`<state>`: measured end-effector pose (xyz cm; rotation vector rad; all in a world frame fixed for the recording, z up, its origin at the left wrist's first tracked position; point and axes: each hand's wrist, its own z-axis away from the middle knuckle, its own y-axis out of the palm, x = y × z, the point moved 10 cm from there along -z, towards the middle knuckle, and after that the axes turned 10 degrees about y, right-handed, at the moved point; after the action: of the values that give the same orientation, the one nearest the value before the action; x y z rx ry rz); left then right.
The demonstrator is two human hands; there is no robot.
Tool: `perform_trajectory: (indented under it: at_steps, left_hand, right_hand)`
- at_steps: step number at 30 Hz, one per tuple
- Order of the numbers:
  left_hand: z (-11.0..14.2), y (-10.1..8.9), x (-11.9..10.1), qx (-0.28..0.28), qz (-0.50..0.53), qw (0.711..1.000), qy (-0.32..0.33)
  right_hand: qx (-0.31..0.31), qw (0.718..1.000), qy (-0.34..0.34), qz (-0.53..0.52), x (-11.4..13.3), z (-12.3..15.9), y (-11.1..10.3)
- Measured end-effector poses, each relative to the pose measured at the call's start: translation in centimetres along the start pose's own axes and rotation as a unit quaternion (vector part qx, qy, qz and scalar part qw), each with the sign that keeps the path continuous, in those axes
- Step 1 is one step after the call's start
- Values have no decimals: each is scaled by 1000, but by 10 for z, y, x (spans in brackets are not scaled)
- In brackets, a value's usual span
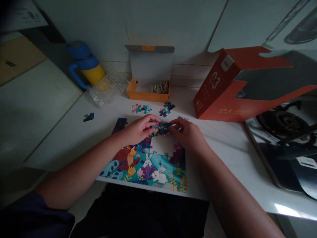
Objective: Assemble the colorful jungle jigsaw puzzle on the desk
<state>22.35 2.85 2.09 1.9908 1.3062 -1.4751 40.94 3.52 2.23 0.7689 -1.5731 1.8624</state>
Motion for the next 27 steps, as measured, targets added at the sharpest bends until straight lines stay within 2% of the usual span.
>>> perform_trajectory:
  at_steps: [2,5,8,11,14,19,27]
  left_hand:
    - [-1,-1,-11,15,-102,994,38]
    - [-3,-8,-30,24,-269,959,90]
    - [-3,-7,-37,56,-339,933,112]
    - [-2,-2,-35,84,-373,917,113]
    - [-3,-1,-29,83,-400,907,100]
    - [-6,-6,-19,76,-398,910,85]
    - [-4,-8,-23,54,-391,914,90]
  right_hand:
    - [-4,1000,1,12,-1,-1,-1]
    - [-6,1000,0,20,-2,-1,-1]
    - [-16,1000,4,27,-5,-3,-3]
    - [-19,999,11,26,-7,-3,-4]
    - [-23,999,14,27,-7,-3,-6]
    - [-37,999,12,31,-5,-1,-10]
    - [-51,998,19,25,-7,0,-16]
